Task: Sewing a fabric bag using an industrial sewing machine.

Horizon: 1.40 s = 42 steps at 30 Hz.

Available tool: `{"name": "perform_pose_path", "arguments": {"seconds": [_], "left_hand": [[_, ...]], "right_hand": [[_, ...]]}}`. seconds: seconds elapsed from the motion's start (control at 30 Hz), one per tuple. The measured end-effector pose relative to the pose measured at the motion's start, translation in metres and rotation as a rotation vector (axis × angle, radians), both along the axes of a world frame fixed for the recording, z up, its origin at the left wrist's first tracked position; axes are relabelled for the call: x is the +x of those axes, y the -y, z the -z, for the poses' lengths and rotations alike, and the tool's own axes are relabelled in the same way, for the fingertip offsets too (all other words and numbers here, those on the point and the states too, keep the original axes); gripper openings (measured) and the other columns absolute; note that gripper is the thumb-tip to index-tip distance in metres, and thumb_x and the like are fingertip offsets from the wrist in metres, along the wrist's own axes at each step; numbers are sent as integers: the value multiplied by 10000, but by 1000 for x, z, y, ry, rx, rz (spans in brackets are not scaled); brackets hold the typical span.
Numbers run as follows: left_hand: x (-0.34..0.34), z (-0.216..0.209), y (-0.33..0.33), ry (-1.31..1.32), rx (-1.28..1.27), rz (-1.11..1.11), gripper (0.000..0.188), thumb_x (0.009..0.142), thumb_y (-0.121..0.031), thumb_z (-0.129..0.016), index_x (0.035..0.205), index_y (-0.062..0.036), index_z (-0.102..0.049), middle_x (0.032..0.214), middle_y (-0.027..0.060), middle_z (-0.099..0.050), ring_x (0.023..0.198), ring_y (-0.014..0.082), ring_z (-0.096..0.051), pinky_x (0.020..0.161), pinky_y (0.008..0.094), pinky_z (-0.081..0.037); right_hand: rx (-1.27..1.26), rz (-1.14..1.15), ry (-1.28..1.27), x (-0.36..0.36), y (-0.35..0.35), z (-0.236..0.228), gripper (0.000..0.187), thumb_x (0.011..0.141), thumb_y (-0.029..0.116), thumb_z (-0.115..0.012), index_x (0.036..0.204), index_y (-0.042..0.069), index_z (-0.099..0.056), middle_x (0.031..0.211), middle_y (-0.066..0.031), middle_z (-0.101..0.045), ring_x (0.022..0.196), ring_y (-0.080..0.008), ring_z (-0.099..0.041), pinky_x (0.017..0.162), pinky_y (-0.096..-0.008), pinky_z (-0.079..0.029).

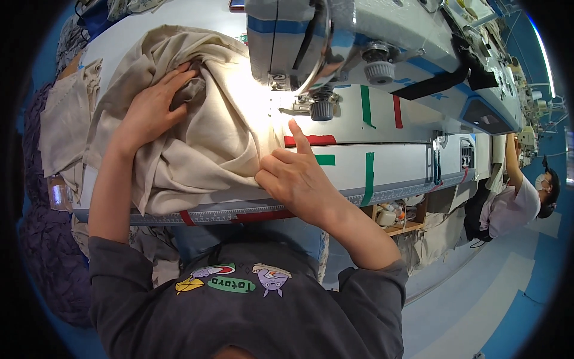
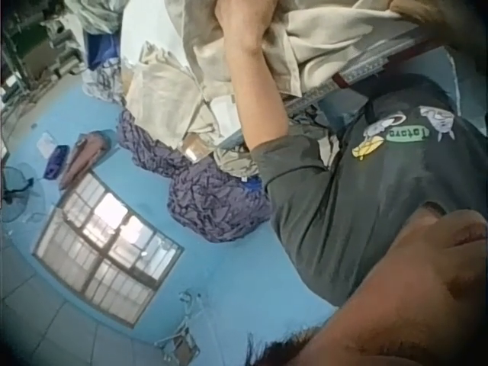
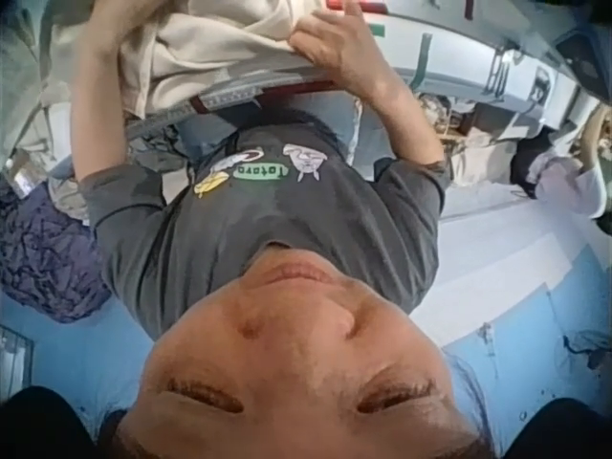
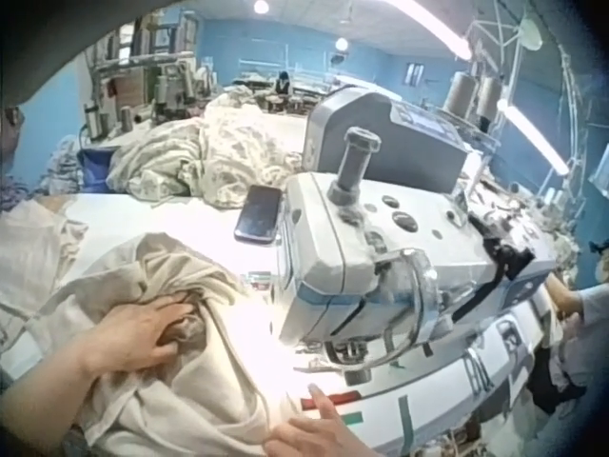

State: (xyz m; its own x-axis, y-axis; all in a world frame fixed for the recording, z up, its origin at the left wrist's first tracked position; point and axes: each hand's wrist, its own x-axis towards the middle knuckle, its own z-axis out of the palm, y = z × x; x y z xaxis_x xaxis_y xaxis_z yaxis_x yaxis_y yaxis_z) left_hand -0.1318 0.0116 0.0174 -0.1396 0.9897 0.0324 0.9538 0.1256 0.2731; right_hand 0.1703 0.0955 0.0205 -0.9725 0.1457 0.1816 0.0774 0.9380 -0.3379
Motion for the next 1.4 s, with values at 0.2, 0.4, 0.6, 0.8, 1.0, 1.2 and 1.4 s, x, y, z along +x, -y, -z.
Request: {"name": "perform_pose_path", "arguments": {"seconds": [0.2, 0.4, 0.6, 0.8, 1.0, 1.2, 1.4], "left_hand": [[5, -1, -4, -91, 134, -72, 583, 827, -239, -645, 1364, -68, -492, 1450, 139, -484, 1116, 308, -620, 928, 409, -504], [82, -48, 85, -62, -71, 550, 576, 827, -411, -685, 1258, -49, -566, 741, 70, -588, 632, 241, -596, 544, 396, -475], [81, -51, 111, -236, -360, 205, 527, 815, -361, -697, 1224, -66, -547, 702, 123, -629, 614, 286, -640, 511, 415, -491], [-47, -106, 93, -635, 93, -76, 569, 766, 0, -645, 1317, -110, -555, 1092, 148, -651, 950, 341, -642, 863, 429, -516], [51, -117, 62, -388, 473, 483, 584, 738, -33, -676, 1304, -146, -586, 1141, 94, -675, 1007, 313, -640, 870, 395, -531], [87, -40, 80, 39, -231, 302, 511, 857, -243, -636, 1308, -32, -521, 1378, 159, -533, 915, 318, -682, 808, 412, -547], [78, -28, 86, -43, -182, 88, 612, 874, -201, -590, 1441, -62, -408, 1485, 114, -446, 1119, 286, -625, 955, 386, -502]], "right_hand": [[25, 25, 6, -7, -7, 1, 117, 751, 95, -721, 815, 136, -632, 836, 32, -591, 810, -146, -611, 1183, -608, -176], [-245, -68, 24, 2, 8, -4, 209, 689, 121, -758, 772, 113, -566, 783, 0, -537, 852, -183, -606, 1150, -634, -218], [-405, -316, 72, 23, 69, -1, 229, 702, 99, -734, 707, 104, -505, 684, -16, -494, 736, -196, -603, 1160, -603, -231], [-682, -324, -46, 33, 69, 3, 123, 813, 124, -704, 913, 66, -665, 928, -21, -672, 896, -202, -653, 1133, -547, -293], [-578, -412, 24, 36, 98, 15, 118, 779, 131, -668, 890, 88, -671, 929, -30, -628, 987, -195, -605, 1104, -543, -308], [-19, -218, -83, 59, 120, -14, 34, 707, 69, -599, 717, 45, -576, 638, -25, -435, 667, -169, -524, 1115, -619, -335], [-7, -165, -32, 82, 127, -2, 60, 706, 56, -612, 699, 61, -552, 593, -20, -437, 611, -164, -535, 1103, -486, -405]]}}
